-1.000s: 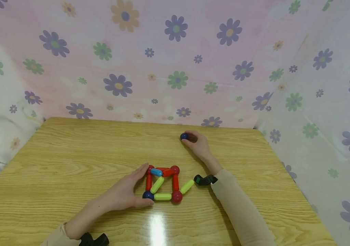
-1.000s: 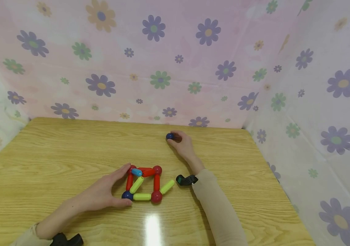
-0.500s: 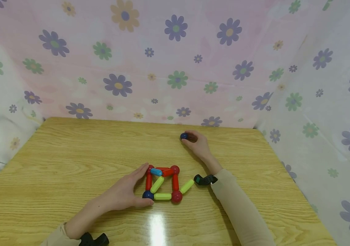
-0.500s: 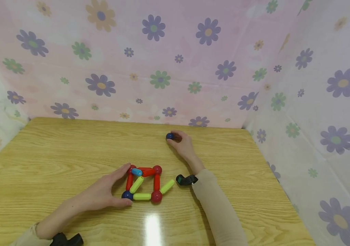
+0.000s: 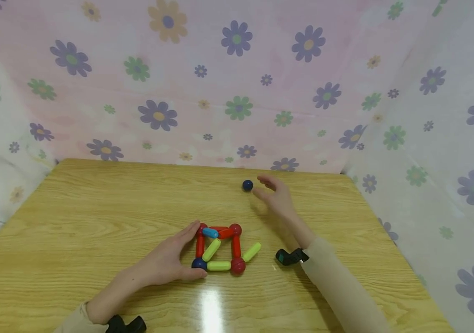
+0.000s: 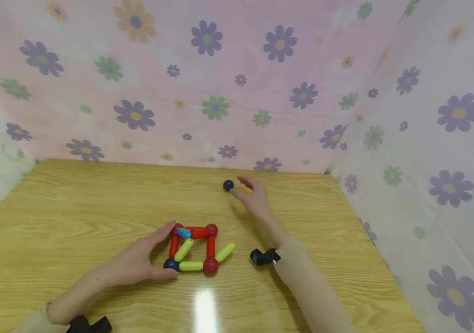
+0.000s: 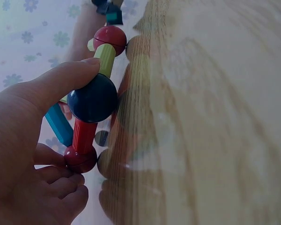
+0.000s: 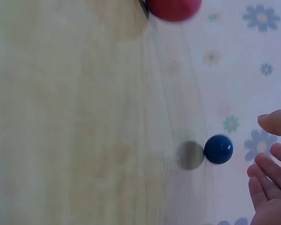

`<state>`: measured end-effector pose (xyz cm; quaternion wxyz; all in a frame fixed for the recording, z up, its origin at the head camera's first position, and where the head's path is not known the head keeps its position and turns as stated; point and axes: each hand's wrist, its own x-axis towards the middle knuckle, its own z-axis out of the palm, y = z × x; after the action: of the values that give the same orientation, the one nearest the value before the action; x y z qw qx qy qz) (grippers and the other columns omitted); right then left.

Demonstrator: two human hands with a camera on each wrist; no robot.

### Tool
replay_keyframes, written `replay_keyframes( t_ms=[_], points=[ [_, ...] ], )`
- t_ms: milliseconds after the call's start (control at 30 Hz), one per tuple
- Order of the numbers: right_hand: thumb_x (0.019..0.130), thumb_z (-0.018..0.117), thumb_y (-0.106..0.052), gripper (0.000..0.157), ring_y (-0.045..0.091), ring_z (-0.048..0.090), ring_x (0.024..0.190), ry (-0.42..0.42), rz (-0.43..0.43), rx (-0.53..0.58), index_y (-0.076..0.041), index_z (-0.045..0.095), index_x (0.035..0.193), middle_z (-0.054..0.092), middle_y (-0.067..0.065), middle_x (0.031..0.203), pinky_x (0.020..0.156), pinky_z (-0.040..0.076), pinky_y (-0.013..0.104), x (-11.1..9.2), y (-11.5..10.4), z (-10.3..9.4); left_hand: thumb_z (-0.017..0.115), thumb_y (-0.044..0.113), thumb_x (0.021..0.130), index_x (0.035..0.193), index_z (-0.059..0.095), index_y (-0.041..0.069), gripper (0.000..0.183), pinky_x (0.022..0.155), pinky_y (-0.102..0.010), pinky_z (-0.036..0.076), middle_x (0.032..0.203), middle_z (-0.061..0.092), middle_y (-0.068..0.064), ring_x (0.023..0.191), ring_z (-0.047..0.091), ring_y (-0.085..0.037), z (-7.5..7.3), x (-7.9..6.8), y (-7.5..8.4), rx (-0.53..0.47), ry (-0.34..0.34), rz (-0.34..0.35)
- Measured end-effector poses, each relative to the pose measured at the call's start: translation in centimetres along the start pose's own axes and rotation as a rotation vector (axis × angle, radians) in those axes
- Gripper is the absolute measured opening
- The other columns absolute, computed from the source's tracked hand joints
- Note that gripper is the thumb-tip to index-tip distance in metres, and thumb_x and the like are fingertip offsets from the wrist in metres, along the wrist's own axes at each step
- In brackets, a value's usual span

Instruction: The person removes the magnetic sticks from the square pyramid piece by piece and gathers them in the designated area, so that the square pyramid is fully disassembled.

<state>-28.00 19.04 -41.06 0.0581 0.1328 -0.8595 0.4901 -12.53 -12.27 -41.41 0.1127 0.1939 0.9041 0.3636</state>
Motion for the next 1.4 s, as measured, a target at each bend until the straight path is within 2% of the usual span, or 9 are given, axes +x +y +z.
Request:
replay_keyframes(
  t_ms=[167,333,433,667,833,1067,1167,1267,1400],
  points=[
    [0.093,0.073,-0.023,0.048,0.031,0.053,0.13,-0.083,-0.048,0.003,-0.004,0.06,0.135,0.061,0.013,0.136,0.113,0.04,0.048,-3.3,-1.9,-0.6,0.081,0.059,0.075,0.16,0.023,0.012,0.114,0.113,-0.061,0.033,0.165,0.023,-0.005,0.148,0.031,-0.037,0.0,0.0,0.2,-0.011,-0.007,0.0],
    [0.091,0.075,-0.024,0.046,0.027,0.056,0.129,-0.207,-0.017,0.138,-0.009,0.063,0.132,0.062,0.015,0.134,0.112,0.042,0.049,-6.6,-3.4,-0.1,0.081,0.059,0.075,0.16,0.022,0.011,0.114,0.114,-0.061,0.032,0.165,0.023,-0.006,0.148,0.03,-0.037,-0.1,0.0,0.2,-0.016,-0.01,0.001],
    [0.091,0.075,-0.021,0.042,0.026,0.057,0.127,-0.28,-0.042,0.194,-0.011,0.064,0.131,0.062,0.018,0.134,0.111,0.041,0.052,-8.2,-4.2,0.2,0.081,0.059,0.075,0.16,0.022,0.01,0.114,0.114,-0.06,0.032,0.166,0.023,-0.006,0.148,0.03,-0.037,-0.2,0.0,0.1,-0.012,-0.009,0.002],
    [0.09,0.076,-0.021,0.043,0.023,0.058,0.124,-0.374,-0.08,0.123,-0.01,0.064,0.13,0.065,0.008,0.131,0.11,0.042,0.049,-10.9,-4.5,0.1,0.081,0.059,0.075,0.16,0.022,0.01,0.114,0.114,-0.06,0.032,0.166,0.022,-0.006,0.149,0.029,-0.037,-0.3,0.0,0.2,-0.015,-0.01,0.002],
    [0.087,0.079,-0.022,0.047,0.025,0.06,0.121,-0.415,-0.052,0.109,-0.008,0.065,0.129,0.066,0.008,0.128,0.108,0.045,0.045,-12.0,-4.1,-0.2,0.081,0.059,0.075,0.16,0.022,0.01,0.114,0.115,-0.06,0.032,0.166,0.022,-0.006,0.149,0.029,-0.036,-0.2,0.0,0.2,-0.011,-0.013,0.004],
    [0.084,0.082,-0.029,0.044,0.015,0.061,0.117,-0.47,0.021,0.093,-0.02,0.068,0.124,0.068,-0.004,0.121,0.106,0.046,0.031,-12.4,-3.4,0.1,0.081,0.059,0.075,0.16,0.022,0.01,0.115,0.114,-0.06,0.033,0.166,0.022,-0.006,0.149,0.029,-0.037,-0.1,0.1,0.1,-0.017,-0.009,0.009],
    [0.083,0.083,-0.027,0.039,0.016,0.065,0.102,-0.491,0.028,0.114,-0.022,0.07,0.12,0.069,-0.002,0.116,0.091,0.053,0.025,-12.5,-2.9,0.4,0.081,0.059,0.075,0.16,0.022,0.01,0.115,0.114,-0.06,0.033,0.166,0.023,-0.006,0.148,0.03,-0.037,0.0,0.0,0.0,-0.011,-0.007,0.012],
    [0.083,0.083,-0.026,0.036,0.015,0.063,0.086,-0.505,0.05,0.148,-0.021,0.071,0.116,0.069,0.003,0.114,0.074,0.054,0.021,-12.6,-2.7,0.6,0.081,0.06,0.075,0.16,0.022,0.01,0.115,0.114,-0.06,0.033,0.166,0.023,-0.006,0.148,0.03,-0.037,0.0,0.1,-0.1,-0.006,-0.006,0.015],
    [0.083,0.083,-0.023,0.034,0.015,0.064,0.084,-0.5,0.08,0.171,-0.014,0.072,0.114,0.068,0.008,0.112,0.072,0.054,0.021,-12.6,-2.6,0.7,0.081,0.06,0.075,0.16,0.023,0.01,0.115,0.114,-0.06,0.033,0.166,0.023,-0.006,0.148,0.03,-0.036,0.0,0.1,-0.2,-0.002,-0.003,0.02]
  ],
)
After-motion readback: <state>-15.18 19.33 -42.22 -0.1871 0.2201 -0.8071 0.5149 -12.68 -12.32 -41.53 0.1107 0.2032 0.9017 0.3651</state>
